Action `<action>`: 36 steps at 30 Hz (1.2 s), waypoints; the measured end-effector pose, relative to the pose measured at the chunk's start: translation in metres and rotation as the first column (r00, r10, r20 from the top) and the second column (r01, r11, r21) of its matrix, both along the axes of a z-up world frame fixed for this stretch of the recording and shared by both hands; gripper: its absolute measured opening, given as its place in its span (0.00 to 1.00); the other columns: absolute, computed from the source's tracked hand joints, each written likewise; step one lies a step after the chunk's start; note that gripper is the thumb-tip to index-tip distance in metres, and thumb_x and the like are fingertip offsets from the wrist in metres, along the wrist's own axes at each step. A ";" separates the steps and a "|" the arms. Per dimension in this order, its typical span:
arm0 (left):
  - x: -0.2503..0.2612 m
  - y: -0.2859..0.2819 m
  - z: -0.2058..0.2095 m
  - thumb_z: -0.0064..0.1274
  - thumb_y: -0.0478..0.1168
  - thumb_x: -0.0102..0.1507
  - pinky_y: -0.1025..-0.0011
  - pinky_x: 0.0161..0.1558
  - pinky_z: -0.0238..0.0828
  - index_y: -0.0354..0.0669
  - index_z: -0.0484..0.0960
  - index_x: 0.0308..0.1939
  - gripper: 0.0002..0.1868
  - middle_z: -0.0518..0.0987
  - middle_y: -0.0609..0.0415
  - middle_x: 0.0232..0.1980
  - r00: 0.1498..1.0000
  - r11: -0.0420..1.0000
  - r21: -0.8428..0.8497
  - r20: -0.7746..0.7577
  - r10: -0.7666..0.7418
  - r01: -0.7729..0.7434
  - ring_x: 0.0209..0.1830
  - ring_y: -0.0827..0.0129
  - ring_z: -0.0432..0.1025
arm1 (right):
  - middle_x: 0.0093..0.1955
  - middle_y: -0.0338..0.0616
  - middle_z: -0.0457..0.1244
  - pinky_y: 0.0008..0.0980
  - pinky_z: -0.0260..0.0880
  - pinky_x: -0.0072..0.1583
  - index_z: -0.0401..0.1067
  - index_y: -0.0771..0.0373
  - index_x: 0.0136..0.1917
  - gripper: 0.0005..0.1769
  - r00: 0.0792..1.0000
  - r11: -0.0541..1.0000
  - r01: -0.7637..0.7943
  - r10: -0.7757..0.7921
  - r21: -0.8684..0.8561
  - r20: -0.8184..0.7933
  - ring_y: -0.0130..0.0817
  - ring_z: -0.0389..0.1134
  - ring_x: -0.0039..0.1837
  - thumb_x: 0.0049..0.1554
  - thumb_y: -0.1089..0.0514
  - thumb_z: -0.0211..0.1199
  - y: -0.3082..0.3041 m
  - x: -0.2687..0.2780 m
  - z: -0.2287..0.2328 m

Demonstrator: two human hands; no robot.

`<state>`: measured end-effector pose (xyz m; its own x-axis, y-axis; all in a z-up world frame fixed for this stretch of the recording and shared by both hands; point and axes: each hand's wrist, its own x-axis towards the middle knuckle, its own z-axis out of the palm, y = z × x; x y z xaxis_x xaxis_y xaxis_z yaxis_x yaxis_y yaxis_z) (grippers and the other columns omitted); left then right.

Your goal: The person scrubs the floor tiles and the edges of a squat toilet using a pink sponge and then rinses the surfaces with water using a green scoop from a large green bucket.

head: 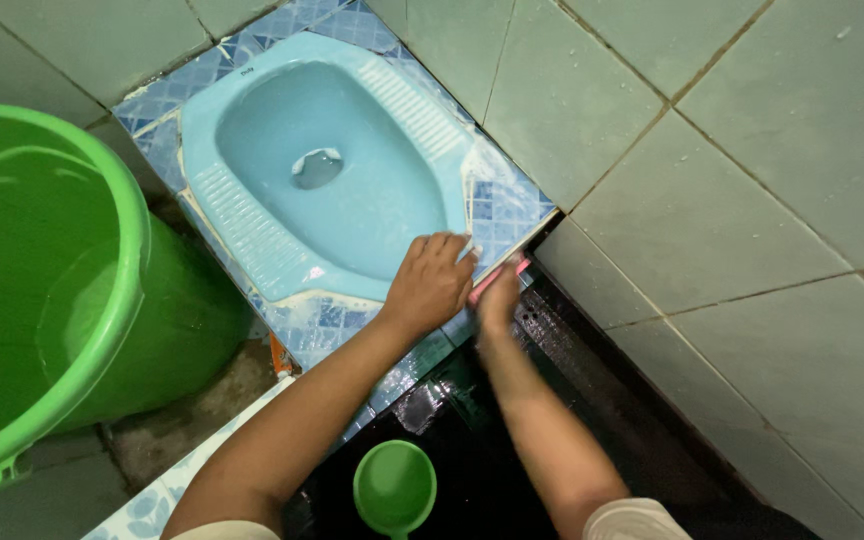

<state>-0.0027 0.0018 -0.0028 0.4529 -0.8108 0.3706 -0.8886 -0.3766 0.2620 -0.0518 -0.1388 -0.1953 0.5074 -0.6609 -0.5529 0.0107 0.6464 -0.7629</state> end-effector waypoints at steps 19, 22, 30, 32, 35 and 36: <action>0.004 -0.003 -0.014 0.54 0.41 0.62 0.53 0.64 0.60 0.38 0.83 0.53 0.17 0.76 0.43 0.60 1.000 0.999 -0.039 -0.019 0.003 -0.004 0.63 0.51 0.67 | 0.57 0.51 0.70 0.37 0.71 0.59 0.72 0.68 0.65 0.36 0.984 0.960 -0.045 -0.005 -0.277 -0.176 0.38 0.73 0.56 0.69 0.38 0.37 0.001 0.005 0.014; 0.003 -0.005 -0.015 0.53 0.42 0.62 0.52 0.64 0.60 0.38 0.83 0.53 0.17 0.76 0.43 0.59 0.998 0.999 -0.035 -0.055 -0.001 -0.001 0.63 0.52 0.67 | 0.63 0.52 0.66 0.39 0.69 0.63 0.59 0.63 0.74 0.29 0.989 0.967 0.099 -0.069 -0.234 0.133 0.38 0.70 0.60 0.66 0.46 0.39 0.031 -0.002 0.011; 0.002 -0.005 -0.014 0.54 0.41 0.62 0.53 0.63 0.60 0.39 0.81 0.56 0.19 0.75 0.44 0.61 0.999 1.000 -0.029 -0.034 -0.003 0.002 0.62 0.52 0.67 | 0.55 0.54 0.68 0.38 0.72 0.47 0.68 0.70 0.65 0.37 0.988 0.998 0.063 -0.062 -0.004 0.139 0.42 0.71 0.50 0.68 0.36 0.35 -0.063 0.022 0.067; 0.001 -0.006 -0.011 0.55 0.42 0.61 0.53 0.62 0.60 0.38 0.81 0.56 0.20 0.75 0.44 0.61 1.000 0.999 -0.032 -0.024 -0.002 0.001 0.62 0.52 0.67 | 0.56 0.52 0.69 0.36 0.75 0.50 0.67 0.68 0.66 0.35 0.981 0.998 0.064 -0.064 0.007 0.181 0.39 0.73 0.52 0.67 0.37 0.37 -0.052 0.018 0.058; 0.002 -0.010 -0.008 0.56 0.41 0.60 0.54 0.62 0.61 0.39 0.82 0.55 0.20 0.76 0.44 0.60 1.000 0.999 -0.029 0.001 0.017 -0.017 0.62 0.53 0.68 | 0.54 0.48 0.70 0.31 0.76 0.51 0.69 0.66 0.64 0.34 0.997 0.991 0.044 -0.036 -0.123 0.069 0.35 0.74 0.52 0.67 0.37 0.39 -0.012 0.013 0.037; 0.000 -0.010 -0.009 0.56 0.41 0.61 0.54 0.63 0.61 0.41 0.82 0.54 0.19 0.76 0.45 0.60 1.000 0.999 -0.020 -0.004 0.029 -0.029 0.62 0.54 0.68 | 0.50 0.48 0.71 0.29 0.73 0.49 0.73 0.67 0.62 0.35 0.994 0.967 0.006 -0.034 -0.255 -0.107 0.34 0.73 0.49 0.68 0.36 0.39 0.006 0.004 0.030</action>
